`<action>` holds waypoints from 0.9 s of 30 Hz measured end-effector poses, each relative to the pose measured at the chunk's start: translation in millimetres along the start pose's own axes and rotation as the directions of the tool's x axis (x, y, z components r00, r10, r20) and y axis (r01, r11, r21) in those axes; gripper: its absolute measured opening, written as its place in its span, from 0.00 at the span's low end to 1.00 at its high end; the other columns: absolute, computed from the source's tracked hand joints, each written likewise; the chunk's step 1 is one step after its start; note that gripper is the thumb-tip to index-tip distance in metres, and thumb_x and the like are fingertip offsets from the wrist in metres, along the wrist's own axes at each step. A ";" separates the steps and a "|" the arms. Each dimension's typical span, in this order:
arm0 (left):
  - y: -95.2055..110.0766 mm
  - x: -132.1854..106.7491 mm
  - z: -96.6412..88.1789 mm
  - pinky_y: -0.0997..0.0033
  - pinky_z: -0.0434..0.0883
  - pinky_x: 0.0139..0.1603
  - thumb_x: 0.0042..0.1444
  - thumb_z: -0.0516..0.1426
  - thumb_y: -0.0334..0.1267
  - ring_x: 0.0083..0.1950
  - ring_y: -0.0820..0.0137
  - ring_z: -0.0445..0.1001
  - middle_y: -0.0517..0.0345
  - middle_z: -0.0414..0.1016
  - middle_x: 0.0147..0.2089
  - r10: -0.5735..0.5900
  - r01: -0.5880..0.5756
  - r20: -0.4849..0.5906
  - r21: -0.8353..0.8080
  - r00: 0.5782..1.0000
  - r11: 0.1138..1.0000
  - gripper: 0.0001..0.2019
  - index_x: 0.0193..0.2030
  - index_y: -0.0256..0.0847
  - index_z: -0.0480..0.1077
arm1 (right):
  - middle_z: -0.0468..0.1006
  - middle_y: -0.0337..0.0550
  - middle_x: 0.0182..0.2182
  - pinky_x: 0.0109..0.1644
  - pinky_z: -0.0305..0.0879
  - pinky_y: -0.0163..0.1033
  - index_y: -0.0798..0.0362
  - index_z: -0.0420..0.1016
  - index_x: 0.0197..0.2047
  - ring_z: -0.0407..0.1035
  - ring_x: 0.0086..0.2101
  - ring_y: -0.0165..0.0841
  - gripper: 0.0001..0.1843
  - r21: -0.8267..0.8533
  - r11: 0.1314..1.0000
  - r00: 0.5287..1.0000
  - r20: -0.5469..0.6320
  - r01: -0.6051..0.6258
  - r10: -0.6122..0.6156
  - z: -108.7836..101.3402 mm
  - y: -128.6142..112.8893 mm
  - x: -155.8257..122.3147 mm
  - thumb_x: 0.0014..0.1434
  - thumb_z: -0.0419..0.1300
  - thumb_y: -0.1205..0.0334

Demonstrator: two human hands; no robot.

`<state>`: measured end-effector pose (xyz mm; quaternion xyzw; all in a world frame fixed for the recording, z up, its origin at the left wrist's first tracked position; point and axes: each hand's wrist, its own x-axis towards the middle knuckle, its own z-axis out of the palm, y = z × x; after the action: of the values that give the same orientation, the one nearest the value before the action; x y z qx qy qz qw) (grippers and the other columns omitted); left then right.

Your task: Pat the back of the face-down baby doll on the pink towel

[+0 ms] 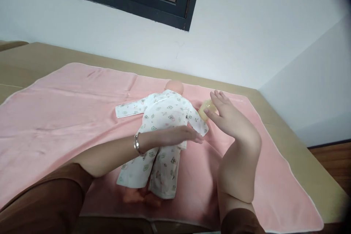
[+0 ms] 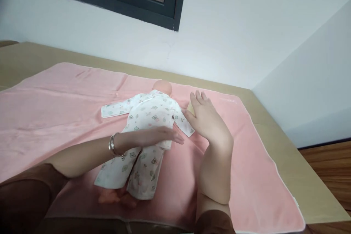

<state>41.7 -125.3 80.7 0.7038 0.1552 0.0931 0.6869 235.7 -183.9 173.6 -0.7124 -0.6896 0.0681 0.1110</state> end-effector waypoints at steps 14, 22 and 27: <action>31.2 82.7 -11.6 0.56 0.73 0.52 0.70 0.34 0.58 0.48 0.59 0.78 0.45 0.78 0.46 -0.103 -0.087 -0.158 -0.864 0.982 0.496 0.32 0.55 0.37 0.69 | 0.77 0.62 0.50 0.45 0.68 0.44 0.60 0.69 0.53 0.75 0.49 0.48 0.21 -0.312 0.880 0.932 -0.160 -0.359 0.324 26.6 -13.6 39.0 0.70 0.46 0.53; 12.8 33.8 -18.8 0.54 0.72 0.56 0.70 0.41 0.54 0.52 0.54 0.79 0.36 0.76 0.56 -0.319 0.041 -0.151 -0.851 0.935 0.524 0.29 0.57 0.30 0.69 | 0.79 0.58 0.43 0.38 0.66 0.40 0.57 0.69 0.50 0.78 0.40 0.45 0.20 -0.406 0.834 0.924 -0.242 -0.373 0.295 37.0 -15.1 44.6 0.71 0.45 0.51; 26.4 -7.6 -8.3 0.59 0.71 0.54 0.69 0.40 0.49 0.49 0.57 0.80 0.36 0.79 0.50 -0.319 0.172 -0.001 -0.839 0.948 0.516 0.29 0.48 0.29 0.75 | 0.78 0.59 0.43 0.38 0.66 0.42 0.59 0.72 0.49 0.78 0.38 0.46 0.23 -0.443 0.811 0.921 -0.249 -0.383 0.299 41.5 -22.0 43.8 0.71 0.44 0.50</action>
<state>34.1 -120.3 107.9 0.2578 0.2437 0.1114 0.9283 205.8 -137.1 141.5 -0.8326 -0.5331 -0.1475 -0.0267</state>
